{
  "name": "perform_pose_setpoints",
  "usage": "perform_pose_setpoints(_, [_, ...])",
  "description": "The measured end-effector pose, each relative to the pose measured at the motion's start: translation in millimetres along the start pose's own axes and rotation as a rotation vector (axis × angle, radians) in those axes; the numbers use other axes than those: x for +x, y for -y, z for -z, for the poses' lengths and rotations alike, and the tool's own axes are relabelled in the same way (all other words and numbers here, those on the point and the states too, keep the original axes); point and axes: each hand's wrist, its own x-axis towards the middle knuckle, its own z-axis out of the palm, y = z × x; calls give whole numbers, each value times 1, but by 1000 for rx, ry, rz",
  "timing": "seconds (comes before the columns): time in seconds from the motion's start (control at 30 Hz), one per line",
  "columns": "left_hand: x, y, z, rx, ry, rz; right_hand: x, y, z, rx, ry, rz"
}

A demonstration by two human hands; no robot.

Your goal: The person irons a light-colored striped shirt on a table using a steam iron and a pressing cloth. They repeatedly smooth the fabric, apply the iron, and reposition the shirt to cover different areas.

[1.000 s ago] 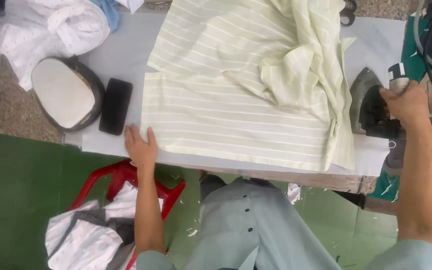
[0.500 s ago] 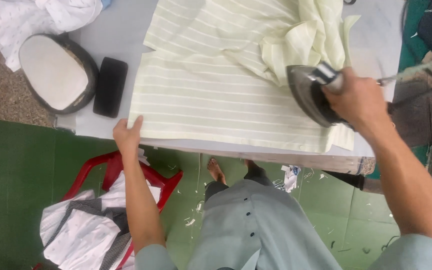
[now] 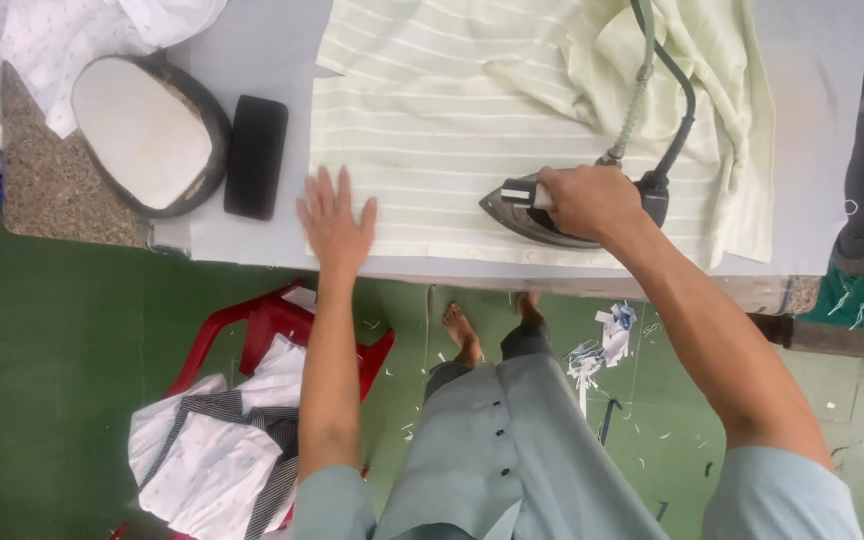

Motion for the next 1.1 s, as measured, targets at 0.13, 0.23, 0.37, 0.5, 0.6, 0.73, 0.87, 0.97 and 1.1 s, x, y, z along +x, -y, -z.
perform_pose_setpoints(0.13, [-8,37,4,1,-46,48,14,-36,-25,52,-89,-107])
perform_pose_setpoints(0.23, [-9,40,-2,9,-110,1,1,-44,-6,152,-195,-80])
perform_pose_setpoints(0.37, [-6,31,-6,11,-70,60,-36,-56,-39,146,-667,117])
perform_pose_setpoints(0.5, [7,-38,-1,57,-162,-22,-67,-86,-62,-313,-612,229])
perform_pose_setpoints(0.6, [17,-75,-16,-43,-80,-147,-71,-87,-30,-238,-307,204])
perform_pose_setpoints(0.73, [25,-62,-40,-44,30,-143,-40,-52,30,267,-41,18])
perform_pose_setpoints(0.87, [14,-1,-12,32,-33,-164,8,-34,-3,166,-78,-71])
perform_pose_setpoints(0.97, [15,36,-5,98,-61,-119,10,1,0,1,-150,18])
perform_pose_setpoints(1.1, [12,48,1,73,-34,-89,34,67,-6,-24,-230,264])
